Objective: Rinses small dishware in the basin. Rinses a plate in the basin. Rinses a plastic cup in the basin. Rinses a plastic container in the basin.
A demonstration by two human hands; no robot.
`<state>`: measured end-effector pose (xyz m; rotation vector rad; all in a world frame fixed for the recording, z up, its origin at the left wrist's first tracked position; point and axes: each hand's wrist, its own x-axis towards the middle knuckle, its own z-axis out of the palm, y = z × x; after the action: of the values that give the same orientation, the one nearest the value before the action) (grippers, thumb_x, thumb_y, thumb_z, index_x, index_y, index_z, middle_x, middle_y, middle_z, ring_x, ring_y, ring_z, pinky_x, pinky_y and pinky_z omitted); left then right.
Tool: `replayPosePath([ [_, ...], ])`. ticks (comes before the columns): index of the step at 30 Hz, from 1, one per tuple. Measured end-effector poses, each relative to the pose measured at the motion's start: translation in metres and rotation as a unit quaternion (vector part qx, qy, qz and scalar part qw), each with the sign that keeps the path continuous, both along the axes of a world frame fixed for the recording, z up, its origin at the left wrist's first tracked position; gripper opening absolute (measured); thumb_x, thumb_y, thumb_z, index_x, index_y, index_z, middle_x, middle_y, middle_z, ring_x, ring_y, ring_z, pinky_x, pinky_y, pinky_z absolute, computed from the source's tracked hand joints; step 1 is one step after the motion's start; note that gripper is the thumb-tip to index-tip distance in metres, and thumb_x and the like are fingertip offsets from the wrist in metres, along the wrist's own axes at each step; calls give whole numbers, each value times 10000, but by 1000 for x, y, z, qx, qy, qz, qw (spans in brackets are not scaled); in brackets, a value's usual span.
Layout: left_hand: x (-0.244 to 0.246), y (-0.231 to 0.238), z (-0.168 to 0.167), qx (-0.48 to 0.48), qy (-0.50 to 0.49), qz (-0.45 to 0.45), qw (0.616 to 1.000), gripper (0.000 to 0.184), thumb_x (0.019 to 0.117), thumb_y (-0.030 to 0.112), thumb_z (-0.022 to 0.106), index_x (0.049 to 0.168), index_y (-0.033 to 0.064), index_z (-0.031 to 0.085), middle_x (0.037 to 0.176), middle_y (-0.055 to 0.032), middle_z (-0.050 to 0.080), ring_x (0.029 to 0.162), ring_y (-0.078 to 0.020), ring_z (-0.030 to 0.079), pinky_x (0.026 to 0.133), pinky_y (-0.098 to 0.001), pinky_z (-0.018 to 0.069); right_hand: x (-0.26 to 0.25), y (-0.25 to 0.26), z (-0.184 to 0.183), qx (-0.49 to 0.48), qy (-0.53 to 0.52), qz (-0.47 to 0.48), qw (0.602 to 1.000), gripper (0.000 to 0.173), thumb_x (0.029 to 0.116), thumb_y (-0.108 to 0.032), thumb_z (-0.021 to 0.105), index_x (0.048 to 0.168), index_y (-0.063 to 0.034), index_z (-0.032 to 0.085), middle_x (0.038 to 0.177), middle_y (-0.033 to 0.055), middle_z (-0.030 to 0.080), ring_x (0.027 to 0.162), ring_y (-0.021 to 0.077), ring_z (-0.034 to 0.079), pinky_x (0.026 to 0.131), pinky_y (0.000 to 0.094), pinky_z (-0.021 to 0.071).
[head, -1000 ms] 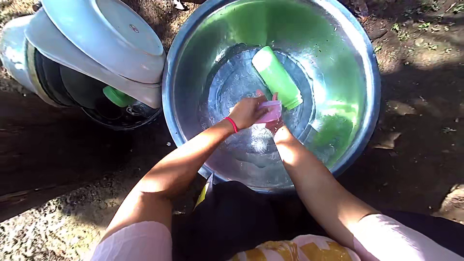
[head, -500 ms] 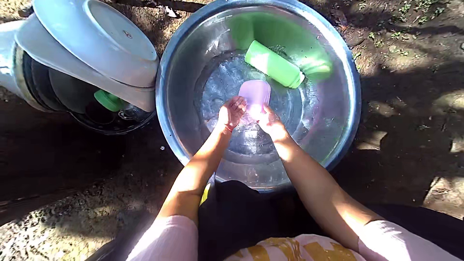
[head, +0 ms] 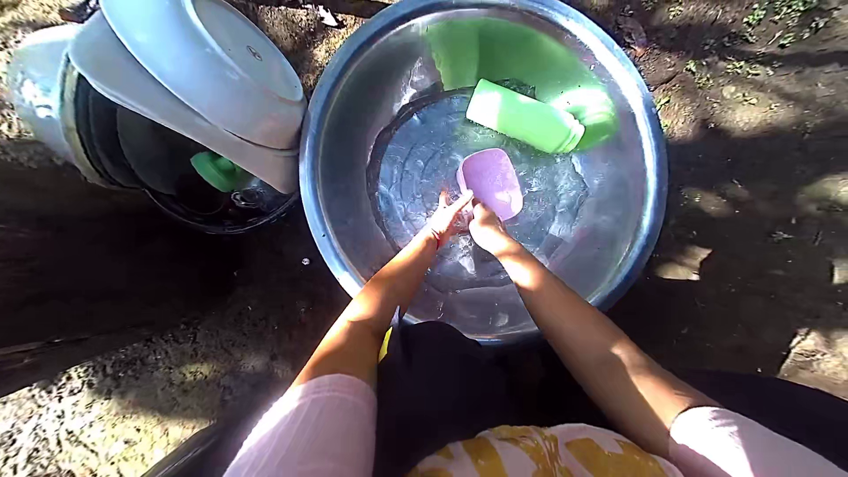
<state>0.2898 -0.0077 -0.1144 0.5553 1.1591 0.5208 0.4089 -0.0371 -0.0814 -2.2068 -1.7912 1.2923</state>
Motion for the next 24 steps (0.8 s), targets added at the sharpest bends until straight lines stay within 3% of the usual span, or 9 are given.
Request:
replayPosePath([
  [3, -3, 7, -20, 57, 104, -95, 988, 543, 1080, 167, 512, 1539, -30, 298, 1386, -298, 539, 1196, -358, 600, 1006, -488, 502, 29, -3, -28, 64, 29, 94, 993, 371, 1077, -167, 465, 1281, 108, 608, 1326, 302, 595, 1306, 436, 536, 1123, 568, 384],
  [5, -5, 8, -19, 92, 159, -159, 970, 553, 1082, 198, 523, 1546, -23, 321, 1385, -315, 553, 1227, -405, 610, 1036, -534, 500, 36, -5, -34, 63, -46, 63, 995, 461, 1048, -192, 521, 1429, 67, 530, 1557, 292, 409, 1479, 449, 341, 1216, 584, 261],
  [8, -2, 3, -22, 123, 165, -163, 965, 567, 1092, 167, 474, 1572, -31, 246, 1396, -337, 539, 1289, -421, 564, 1102, -533, 427, 13, -10, -30, -30, -39, 58, 997, 513, 1031, -63, 474, 1501, 119, 379, 1671, 290, 146, 1556, 440, 158, 1253, 562, 181],
  [11, -10, 7, -23, 138, 171, -141, 965, 539, 1117, 180, 414, 1583, -33, 247, 1508, -325, 451, 1401, -426, 471, 1172, -531, 349, 5, -18, -31, -3, 3, 203, 979, 327, 1038, -21, 456, 1246, 190, 593, 1403, 360, 525, 1391, 475, 439, 1198, 545, 274],
  [13, -17, 17, -15, 141, 233, -164, 948, 534, 1122, 231, 395, 1591, 5, 281, 1516, -304, 461, 1407, -430, 470, 1173, -560, 347, 8, -29, -31, 46, -25, 251, 967, 317, 1042, -153, 558, 1242, 74, 652, 1286, 259, 638, 1284, 415, 561, 1128, 554, 389],
  [16, -27, 30, 8, 125, 267, -179, 939, 552, 1119, 409, 364, 1550, 68, 415, 1406, -288, 574, 1299, -445, 566, 1088, -617, 414, 1, -30, -22, 98, 27, 136, 986, 287, 1008, -37, 559, 1264, 43, 662, 1243, 256, 670, 1210, 410, 625, 1079, 569, 445],
  [18, -40, 35, 17, 124, 224, -111, 960, 611, 1115, 480, 283, 1437, 27, 536, 1312, -252, 641, 1181, -375, 640, 1009, -556, 480, -4, -18, -2, 112, 163, -13, 980, 179, 1023, -23, 514, 1123, 90, 610, 1051, 258, 646, 971, 349, 643, 859, 519, 517],
  [21, -51, 26, 34, 61, 134, -4, 989, 575, 1092, 397, 462, 1511, 4, 428, 1449, -259, 530, 1316, -389, 530, 1057, -589, 435, 10, 1, 33, 83, 397, -222, 887, 378, 1046, -123, 455, 1410, -24, 493, 1260, 120, 623, 1101, 164, 629, 956, 372, 541],
  [24, -50, 18, 55, 69, 49, 31, 996, 721, 1034, 285, 611, 1613, 94, 226, 1515, -247, 461, 1361, -387, 486, 1053, -619, 438, 21, 15, 38, 96, 533, -376, 752, 353, 1055, -221, 384, 1361, -105, 518, 1225, 51, 642, 1120, 160, 630, 968, 396, 541],
])
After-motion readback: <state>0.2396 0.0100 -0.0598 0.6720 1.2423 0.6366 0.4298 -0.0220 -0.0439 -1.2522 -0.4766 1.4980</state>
